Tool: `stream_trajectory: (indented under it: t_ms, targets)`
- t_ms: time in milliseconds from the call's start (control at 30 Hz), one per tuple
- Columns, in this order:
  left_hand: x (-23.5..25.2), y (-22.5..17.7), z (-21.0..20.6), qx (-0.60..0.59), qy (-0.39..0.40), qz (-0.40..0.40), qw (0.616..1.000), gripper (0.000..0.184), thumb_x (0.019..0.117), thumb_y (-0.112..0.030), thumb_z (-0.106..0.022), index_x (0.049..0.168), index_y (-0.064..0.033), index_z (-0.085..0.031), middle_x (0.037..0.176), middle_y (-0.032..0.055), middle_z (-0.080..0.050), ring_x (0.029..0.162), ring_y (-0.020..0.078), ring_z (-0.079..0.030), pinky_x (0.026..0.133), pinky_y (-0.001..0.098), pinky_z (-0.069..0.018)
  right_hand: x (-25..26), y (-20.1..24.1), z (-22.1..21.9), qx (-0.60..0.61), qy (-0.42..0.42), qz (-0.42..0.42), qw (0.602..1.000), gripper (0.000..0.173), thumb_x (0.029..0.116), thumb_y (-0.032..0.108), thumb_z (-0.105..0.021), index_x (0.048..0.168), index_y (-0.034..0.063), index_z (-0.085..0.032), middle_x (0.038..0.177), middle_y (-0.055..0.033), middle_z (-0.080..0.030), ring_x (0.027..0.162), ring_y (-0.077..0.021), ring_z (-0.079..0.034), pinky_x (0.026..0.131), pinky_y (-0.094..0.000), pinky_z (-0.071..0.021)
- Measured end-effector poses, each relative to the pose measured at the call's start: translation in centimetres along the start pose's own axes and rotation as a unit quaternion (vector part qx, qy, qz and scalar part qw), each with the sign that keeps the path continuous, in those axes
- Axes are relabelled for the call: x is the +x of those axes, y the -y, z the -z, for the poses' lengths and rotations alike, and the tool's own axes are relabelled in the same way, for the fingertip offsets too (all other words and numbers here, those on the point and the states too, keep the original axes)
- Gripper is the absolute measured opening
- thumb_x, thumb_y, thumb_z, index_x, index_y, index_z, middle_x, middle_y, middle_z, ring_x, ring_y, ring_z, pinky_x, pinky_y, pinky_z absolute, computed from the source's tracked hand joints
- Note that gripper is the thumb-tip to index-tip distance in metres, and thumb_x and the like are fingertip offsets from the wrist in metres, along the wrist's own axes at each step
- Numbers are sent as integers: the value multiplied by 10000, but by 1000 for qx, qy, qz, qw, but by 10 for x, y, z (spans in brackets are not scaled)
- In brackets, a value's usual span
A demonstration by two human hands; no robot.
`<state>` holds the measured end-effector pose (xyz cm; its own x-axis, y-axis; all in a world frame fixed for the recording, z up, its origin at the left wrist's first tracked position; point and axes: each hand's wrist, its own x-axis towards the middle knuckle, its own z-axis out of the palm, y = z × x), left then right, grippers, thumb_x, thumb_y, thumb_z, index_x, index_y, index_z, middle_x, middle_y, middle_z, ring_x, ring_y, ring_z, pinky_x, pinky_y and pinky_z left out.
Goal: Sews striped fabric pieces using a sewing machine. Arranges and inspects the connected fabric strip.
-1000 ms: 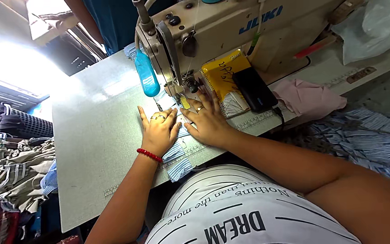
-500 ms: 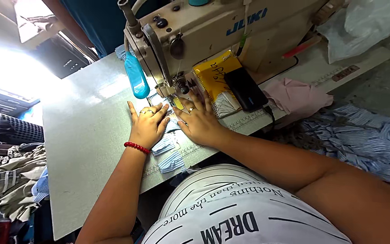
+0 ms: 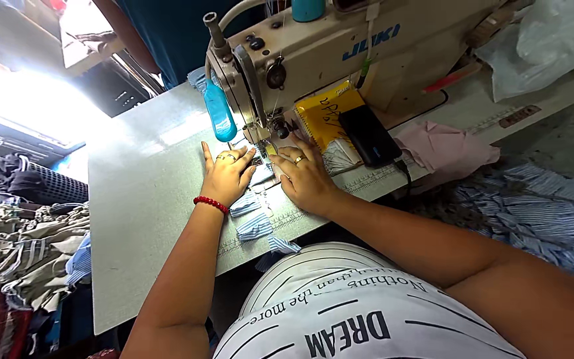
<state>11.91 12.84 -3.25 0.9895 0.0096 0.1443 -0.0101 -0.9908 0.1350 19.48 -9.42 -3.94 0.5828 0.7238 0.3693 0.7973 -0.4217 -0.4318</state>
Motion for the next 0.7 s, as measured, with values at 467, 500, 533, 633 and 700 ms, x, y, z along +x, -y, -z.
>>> stream_trajectory:
  t_ms: [467, 500, 533, 633, 700]
  targets:
    - [-1, -8, 4, -31, -2, 29, 999, 461, 1073, -372, -428, 1425, -153, -629, 1447, 105, -613, 1391, 336, -529, 1170, 772, -54, -1, 0, 0, -25, 30, 44, 998, 425, 987, 293, -484, 1356, 253, -691, 1516, -131, -541, 1531, -423, -275, 1218, -707, -95]
    - [-3, -16, 9, -60, -9, 55, 997, 427, 1060, -320, -478, 1392, -113, -649, 1427, 126, -624, 1377, 347, -538, 1192, 731, -114, -2, 1, 0, -30, 41, 50, 997, 404, 996, 321, -476, 1300, 237, -728, 1527, -123, -532, 1538, -413, -263, 1217, -714, -78]
    - [-6, -29, 14, -95, -28, 91, 991, 380, 1042, -251, -531, 1347, -74, -672, 1390, 146, -644, 1340, 352, -564, 1191, 659, -237, -2, 1, 1, -34, 47, 56, 997, 398, 999, 332, -473, 1261, 220, -750, 1525, -113, -538, 1539, -405, -267, 1214, -720, -75]
    - [-21, -67, 15, -182, -69, 153, 969, 277, 1015, -145, -578, 1226, -37, -721, 1269, 149, -690, 1220, 320, -624, 1055, 521, -474, -3, 1, 1, -33, 49, 58, 997, 404, 999, 331, -467, 1237, 194, -763, 1519, -99, -550, 1541, -393, -273, 1212, -725, -69]
    - [-33, -75, 5, -171, -51, 118, 977, 325, 1031, -199, -563, 1275, -39, -706, 1324, 142, -673, 1264, 303, -611, 1090, 507, -454, -3, 1, 1, -35, 54, 55, 996, 416, 1007, 333, -452, 1256, 195, -756, 1532, -90, -539, 1547, -390, -260, 1214, -724, -60]
